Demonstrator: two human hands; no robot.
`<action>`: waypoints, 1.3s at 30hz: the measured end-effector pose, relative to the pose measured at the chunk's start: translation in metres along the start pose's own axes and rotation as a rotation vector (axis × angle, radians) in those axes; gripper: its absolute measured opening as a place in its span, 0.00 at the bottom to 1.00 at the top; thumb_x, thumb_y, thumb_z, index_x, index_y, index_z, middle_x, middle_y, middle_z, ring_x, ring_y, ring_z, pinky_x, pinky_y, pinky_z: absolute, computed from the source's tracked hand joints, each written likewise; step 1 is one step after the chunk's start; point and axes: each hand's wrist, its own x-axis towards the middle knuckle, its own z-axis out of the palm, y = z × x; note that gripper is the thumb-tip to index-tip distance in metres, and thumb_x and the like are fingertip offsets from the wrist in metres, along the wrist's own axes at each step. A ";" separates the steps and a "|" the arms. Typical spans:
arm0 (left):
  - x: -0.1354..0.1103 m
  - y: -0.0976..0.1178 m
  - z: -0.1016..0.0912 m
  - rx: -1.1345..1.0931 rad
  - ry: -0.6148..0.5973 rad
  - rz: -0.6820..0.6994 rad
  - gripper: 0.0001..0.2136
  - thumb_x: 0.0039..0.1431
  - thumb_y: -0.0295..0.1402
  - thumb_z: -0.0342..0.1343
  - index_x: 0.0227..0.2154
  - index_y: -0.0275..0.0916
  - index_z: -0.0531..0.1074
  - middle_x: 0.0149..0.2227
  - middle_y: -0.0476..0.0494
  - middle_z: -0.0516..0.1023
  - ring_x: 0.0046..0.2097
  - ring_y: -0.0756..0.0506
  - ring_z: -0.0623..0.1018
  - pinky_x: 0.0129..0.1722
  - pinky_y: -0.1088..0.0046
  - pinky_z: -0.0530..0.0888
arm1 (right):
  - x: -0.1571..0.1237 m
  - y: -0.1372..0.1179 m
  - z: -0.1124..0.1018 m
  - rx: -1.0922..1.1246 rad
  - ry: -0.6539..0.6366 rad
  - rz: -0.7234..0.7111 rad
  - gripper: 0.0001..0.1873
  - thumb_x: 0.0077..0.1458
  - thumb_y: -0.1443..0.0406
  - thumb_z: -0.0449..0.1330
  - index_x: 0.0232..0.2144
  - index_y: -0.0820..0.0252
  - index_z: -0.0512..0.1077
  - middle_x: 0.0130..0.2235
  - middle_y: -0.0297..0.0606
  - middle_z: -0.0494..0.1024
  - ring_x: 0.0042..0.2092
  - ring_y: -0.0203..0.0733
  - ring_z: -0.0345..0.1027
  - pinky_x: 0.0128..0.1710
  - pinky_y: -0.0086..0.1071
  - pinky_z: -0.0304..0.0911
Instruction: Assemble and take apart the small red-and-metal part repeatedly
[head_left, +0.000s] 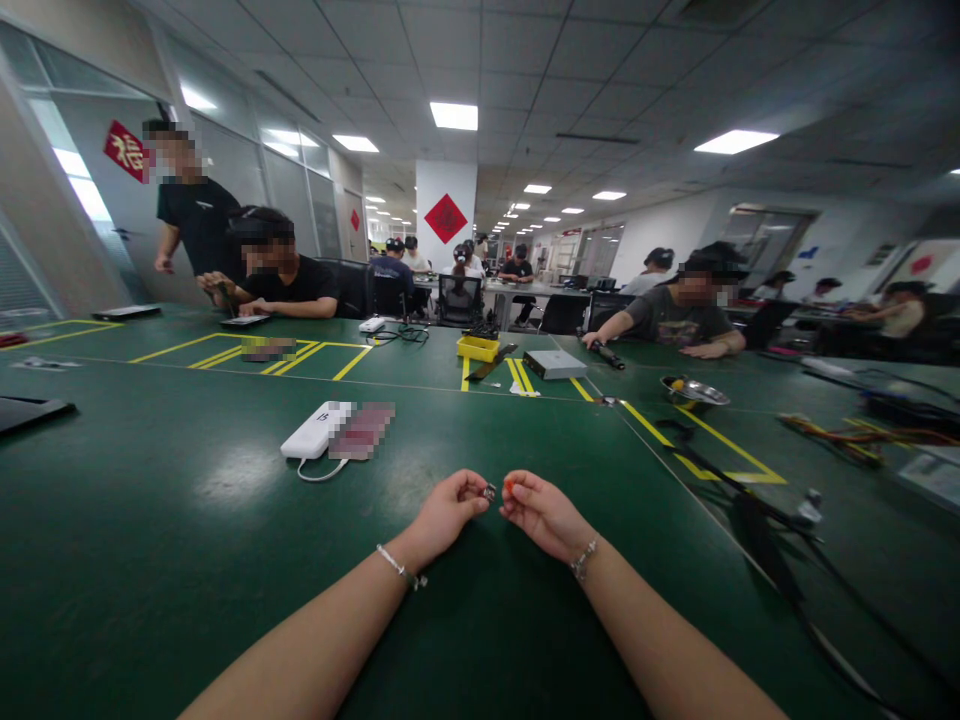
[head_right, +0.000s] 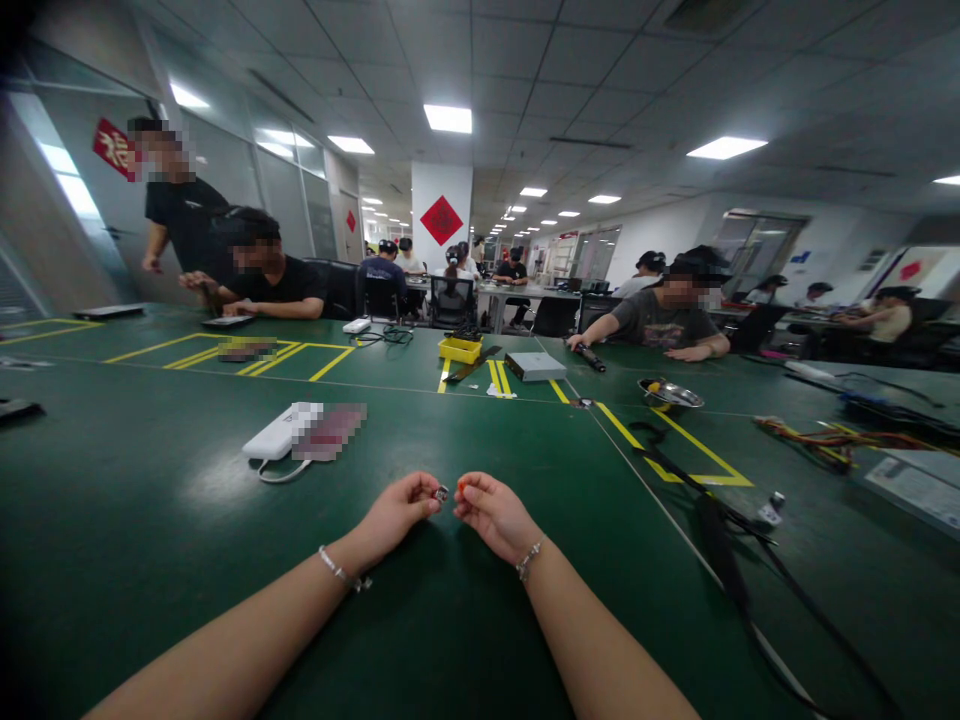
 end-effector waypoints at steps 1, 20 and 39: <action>0.000 -0.001 0.000 -0.003 0.000 -0.002 0.07 0.42 0.26 0.55 0.28 0.35 0.65 0.24 0.52 0.69 0.27 0.53 0.67 0.28 0.78 0.62 | 0.000 0.000 0.000 -0.007 -0.006 -0.005 0.11 0.40 0.69 0.62 0.30 0.60 0.67 0.28 0.33 0.71 0.29 0.30 0.64 0.36 0.31 0.58; 0.000 -0.001 -0.002 -0.082 0.017 -0.028 0.09 0.50 0.35 0.50 0.33 0.35 0.66 0.29 0.46 0.72 0.29 0.51 0.70 0.30 0.75 0.65 | -0.001 -0.001 0.002 -0.013 0.006 0.019 0.09 0.43 0.64 0.60 0.29 0.63 0.67 0.26 0.34 0.71 0.28 0.32 0.64 0.35 0.32 0.58; 0.001 -0.002 -0.009 -0.346 -0.005 -0.120 0.14 0.49 0.40 0.53 0.34 0.33 0.68 0.36 0.39 0.74 0.33 0.49 0.72 0.34 0.74 0.65 | -0.002 -0.003 0.005 0.000 -0.001 -0.001 0.10 0.43 0.61 0.60 0.26 0.61 0.66 0.25 0.32 0.69 0.28 0.32 0.63 0.35 0.32 0.58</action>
